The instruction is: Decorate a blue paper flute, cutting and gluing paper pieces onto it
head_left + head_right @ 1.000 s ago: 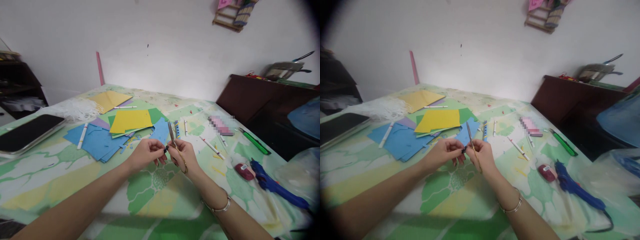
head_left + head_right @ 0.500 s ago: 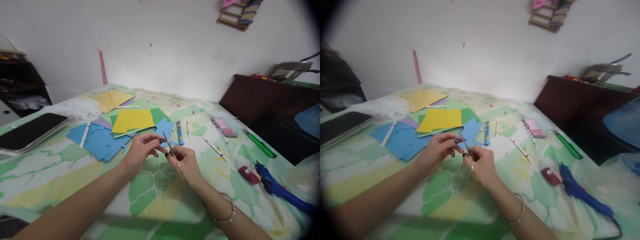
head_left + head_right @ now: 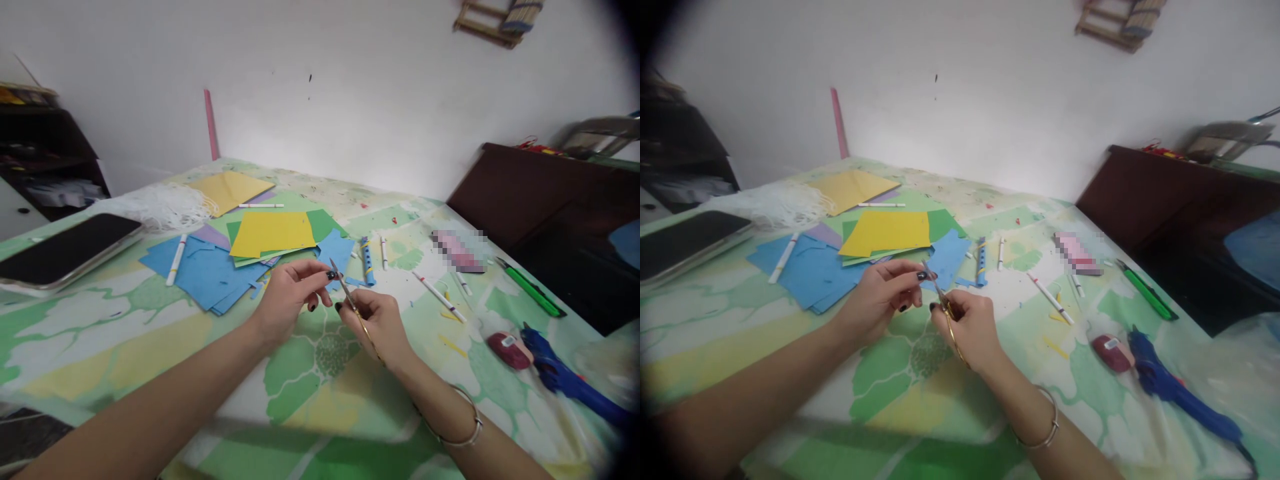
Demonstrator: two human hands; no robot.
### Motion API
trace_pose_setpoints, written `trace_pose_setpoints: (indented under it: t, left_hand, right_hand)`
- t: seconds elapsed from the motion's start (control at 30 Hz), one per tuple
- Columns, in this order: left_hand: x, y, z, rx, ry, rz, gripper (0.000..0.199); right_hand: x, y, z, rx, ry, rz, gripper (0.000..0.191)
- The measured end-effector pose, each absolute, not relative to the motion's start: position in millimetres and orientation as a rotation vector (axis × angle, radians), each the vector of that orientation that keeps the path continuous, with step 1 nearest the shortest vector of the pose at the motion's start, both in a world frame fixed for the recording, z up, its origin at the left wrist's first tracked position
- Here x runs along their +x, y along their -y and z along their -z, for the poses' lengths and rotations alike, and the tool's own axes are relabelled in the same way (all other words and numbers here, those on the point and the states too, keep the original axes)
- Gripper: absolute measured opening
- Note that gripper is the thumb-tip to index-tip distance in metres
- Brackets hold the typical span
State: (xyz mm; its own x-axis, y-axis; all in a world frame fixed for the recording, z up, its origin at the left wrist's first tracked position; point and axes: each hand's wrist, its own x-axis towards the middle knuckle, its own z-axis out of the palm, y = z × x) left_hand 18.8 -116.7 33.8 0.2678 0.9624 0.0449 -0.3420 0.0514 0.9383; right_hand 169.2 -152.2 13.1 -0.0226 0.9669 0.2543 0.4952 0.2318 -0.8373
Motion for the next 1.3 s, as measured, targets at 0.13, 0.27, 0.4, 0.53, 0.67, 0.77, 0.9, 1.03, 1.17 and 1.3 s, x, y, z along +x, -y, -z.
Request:
trace_pose_setpoints:
  t: [0.13, 0.27, 0.4, 0.53, 0.67, 0.77, 0.9, 1.03, 1.17, 1.3]
  left_hand:
    - [19.5, 115.9, -33.2, 1.063, -0.756, -1.182, 0.006]
    - [19.4, 116.6, -34.0, 1.071, -0.765, -1.204, 0.006]
    - [18.6, 118.1, -34.6, 1.083, -0.778, -1.185, 0.008]
    - [18.9, 117.8, -33.9, 1.116, -0.788, -1.182, 0.007]
    - [19.3, 116.4, -33.2, 1.138, -0.798, -1.175, 0.008]
    - [19.0, 116.3, -33.9, 1.132, -0.816, -1.171, 0.008]
    - [18.8, 116.9, -35.0, 1.130, -0.830, -1.162, 0.009]
    - [18.6, 117.3, -34.9, 1.131, -0.839, -1.159, 0.010]
    - [18.5, 117.2, -34.0, 1.141, -0.842, -1.155, 0.010]
    - [18.5, 116.4, -32.3, 1.152, -0.846, -1.165, 0.010]
  right_hand:
    - [168.7, 151.6, -15.8, -1.384, 1.628, -0.738, 0.025]
    - [167.7, 152.1, -18.0, -1.380, 1.630, -0.789, 0.025]
    - [167.1, 153.3, -19.1, -1.379, 1.619, -0.800, 0.025]
    - [167.4, 153.2, -19.8, -1.360, 1.619, -0.804, 0.027]
    - [167.8, 152.1, -19.8, -1.363, 1.632, -0.787, 0.026]
    - [167.9, 151.8, -19.3, -1.364, 1.636, -0.790, 0.026]
    - [168.5, 151.8, -18.6, -1.367, 1.647, -0.766, 0.028]
    - [168.8, 151.7, -18.5, -1.360, 1.655, -0.748, 0.028]
    - [168.6, 151.1, -18.3, -1.372, 1.662, -0.735, 0.028]
    - [168.8, 150.8, -17.5, -1.390, 1.671, -0.705, 0.029]
